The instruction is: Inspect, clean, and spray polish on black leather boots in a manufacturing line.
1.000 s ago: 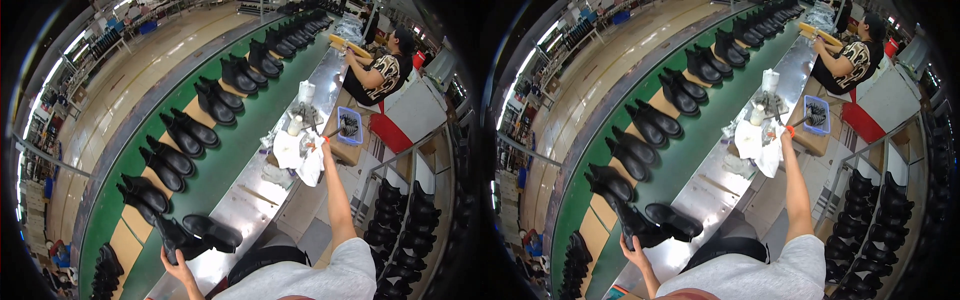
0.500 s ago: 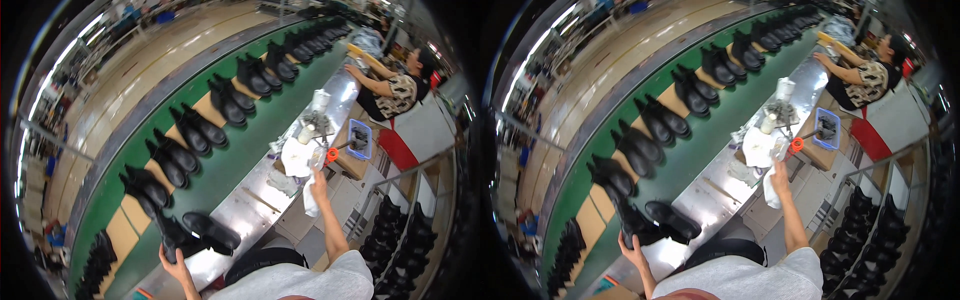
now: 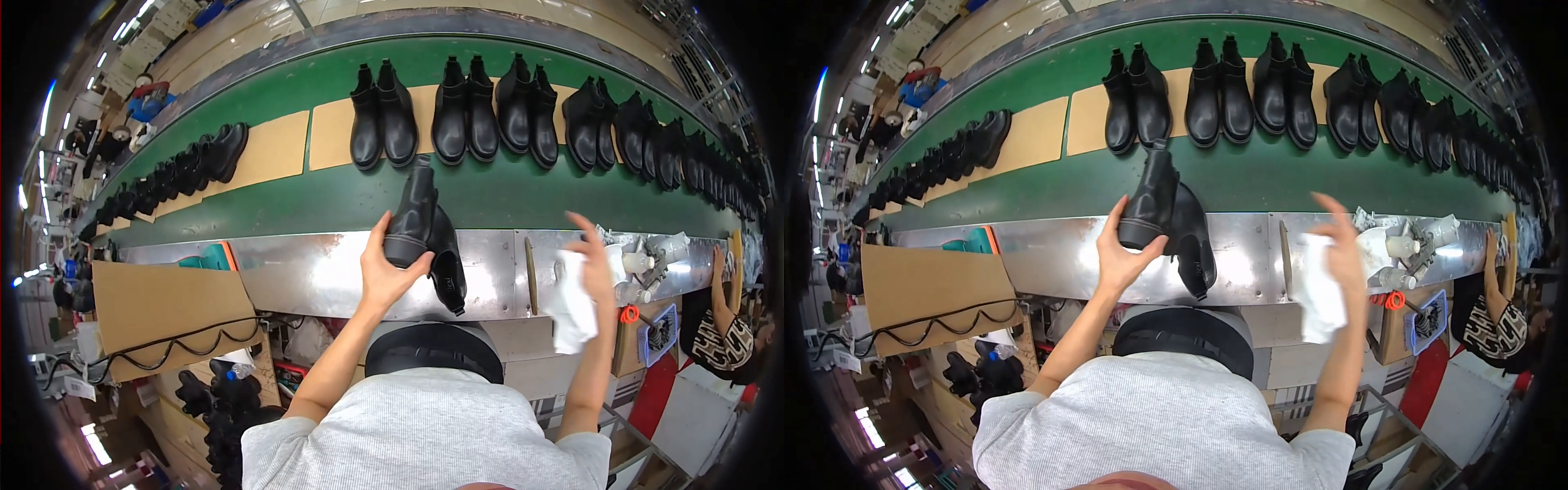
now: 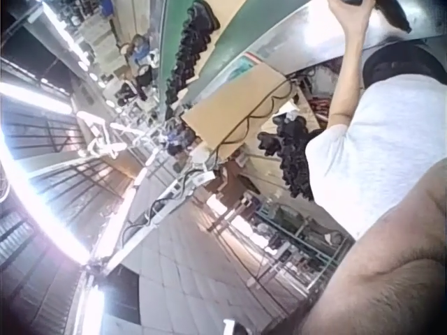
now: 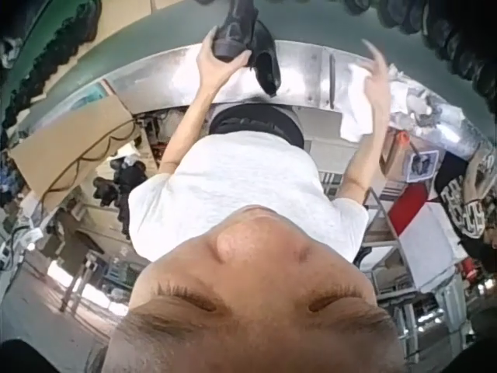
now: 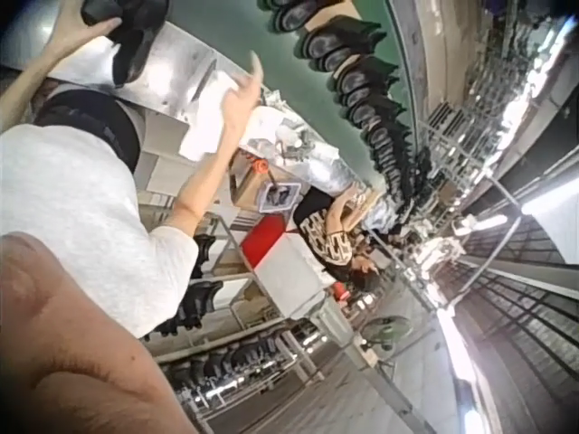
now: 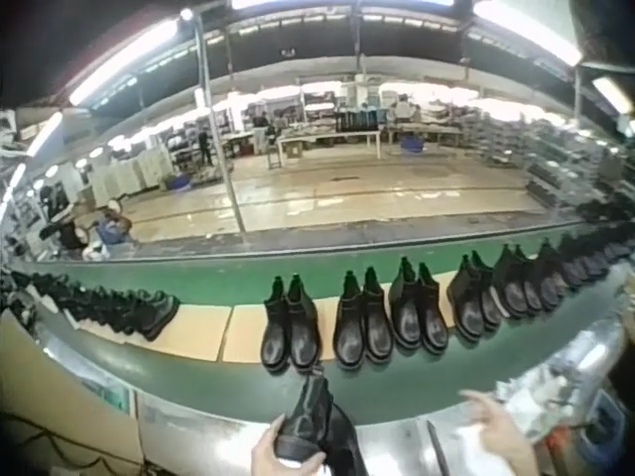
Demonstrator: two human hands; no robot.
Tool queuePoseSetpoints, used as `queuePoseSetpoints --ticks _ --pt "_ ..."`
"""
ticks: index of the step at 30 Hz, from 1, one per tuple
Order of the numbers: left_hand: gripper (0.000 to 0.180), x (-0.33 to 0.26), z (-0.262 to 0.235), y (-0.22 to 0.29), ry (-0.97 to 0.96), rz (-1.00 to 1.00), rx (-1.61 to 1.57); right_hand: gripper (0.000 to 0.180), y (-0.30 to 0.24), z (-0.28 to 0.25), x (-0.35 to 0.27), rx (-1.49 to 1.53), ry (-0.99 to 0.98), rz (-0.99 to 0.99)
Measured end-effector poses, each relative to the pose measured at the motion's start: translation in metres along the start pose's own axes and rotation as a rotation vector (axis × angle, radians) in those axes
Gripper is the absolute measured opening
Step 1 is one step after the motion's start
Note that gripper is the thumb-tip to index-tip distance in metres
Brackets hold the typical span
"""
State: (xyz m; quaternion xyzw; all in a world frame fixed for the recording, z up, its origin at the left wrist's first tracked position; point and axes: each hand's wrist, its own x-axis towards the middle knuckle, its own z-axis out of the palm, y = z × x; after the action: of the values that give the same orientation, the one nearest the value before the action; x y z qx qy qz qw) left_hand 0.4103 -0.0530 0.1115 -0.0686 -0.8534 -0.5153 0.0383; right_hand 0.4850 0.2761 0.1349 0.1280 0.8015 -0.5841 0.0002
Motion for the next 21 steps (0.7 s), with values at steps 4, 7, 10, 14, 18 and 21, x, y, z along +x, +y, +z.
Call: queuePoseSetpoints --ticks 4,7,10,14,18,21 --pt "0.082 -0.008 0.004 -0.005 0.009 0.015 0.014 0.064 -0.083 0.124 0.044 -0.068 -0.456 -0.238" --pt "0.085 -0.013 0.003 0.0 0.005 0.011 -0.008 0.051 -0.099 0.158 0.065 -0.219 -0.503 -0.265" --pt "0.087 -0.018 0.001 -0.002 0.014 0.02 -0.015 0.041 -0.109 0.167 0.071 -0.364 -0.532 -0.235" --pt "0.084 -0.022 0.001 -0.003 0.04 0.057 -0.029 0.04 -0.119 0.169 0.076 -0.491 -0.637 -0.221" --pt "0.082 -0.023 0.001 -0.008 0.052 0.086 -0.01 0.041 -0.112 0.164 0.077 -0.418 -0.73 -0.26" --pt "0.082 -0.022 0.0 -0.008 0.04 0.093 -0.022 0.042 -0.112 0.167 0.077 -0.439 -0.699 -0.218"
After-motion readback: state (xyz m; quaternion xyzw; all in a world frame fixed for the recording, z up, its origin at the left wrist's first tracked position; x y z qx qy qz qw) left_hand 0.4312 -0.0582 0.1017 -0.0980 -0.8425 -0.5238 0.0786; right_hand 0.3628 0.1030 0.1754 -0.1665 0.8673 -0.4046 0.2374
